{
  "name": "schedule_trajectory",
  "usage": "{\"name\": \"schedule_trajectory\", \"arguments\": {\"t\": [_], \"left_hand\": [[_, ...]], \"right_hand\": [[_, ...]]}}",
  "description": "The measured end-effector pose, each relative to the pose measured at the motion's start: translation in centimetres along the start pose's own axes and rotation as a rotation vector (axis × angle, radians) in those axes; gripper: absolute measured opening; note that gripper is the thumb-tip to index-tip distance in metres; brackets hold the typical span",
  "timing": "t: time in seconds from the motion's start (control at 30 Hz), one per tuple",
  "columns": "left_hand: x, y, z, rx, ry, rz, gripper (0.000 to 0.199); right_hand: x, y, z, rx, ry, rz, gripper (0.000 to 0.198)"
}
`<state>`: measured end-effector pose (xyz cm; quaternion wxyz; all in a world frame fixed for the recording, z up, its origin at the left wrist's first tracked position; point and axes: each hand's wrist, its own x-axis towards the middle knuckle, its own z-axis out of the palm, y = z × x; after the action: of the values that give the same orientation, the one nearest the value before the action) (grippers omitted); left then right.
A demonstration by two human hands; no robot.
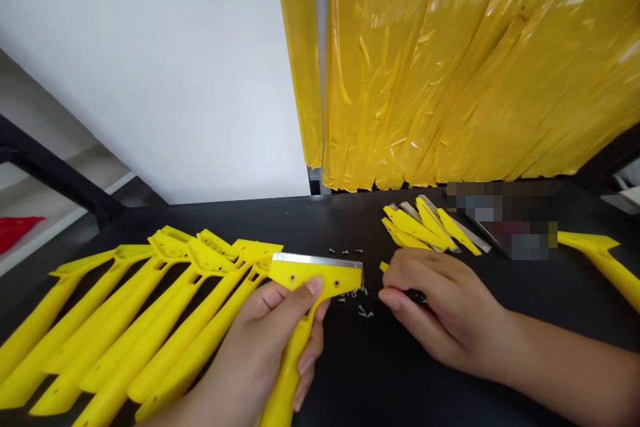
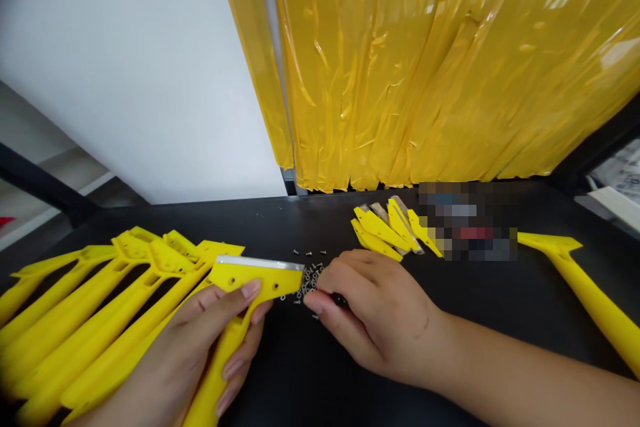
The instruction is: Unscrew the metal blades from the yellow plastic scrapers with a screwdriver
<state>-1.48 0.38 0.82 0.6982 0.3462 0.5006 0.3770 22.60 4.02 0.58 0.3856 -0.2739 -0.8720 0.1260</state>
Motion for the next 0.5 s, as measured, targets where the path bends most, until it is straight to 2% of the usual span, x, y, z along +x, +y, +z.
{"name": "schedule_trajectory", "arguments": {"t": [0.3, 0.5], "left_hand": [[-0.44, 0.15, 0.67, 0.039, 0.052, 0.039, 0.045], [-0.52, 0.01, 0.64, 0.042, 0.041, 0.028, 0.046]], "right_hand": [[0.15, 0.03, 0.09, -0.083, 0.002, -0.065, 0.015], [0.25, -0.12, -0.17, -0.102, 0.002, -0.096, 0.014]]}}
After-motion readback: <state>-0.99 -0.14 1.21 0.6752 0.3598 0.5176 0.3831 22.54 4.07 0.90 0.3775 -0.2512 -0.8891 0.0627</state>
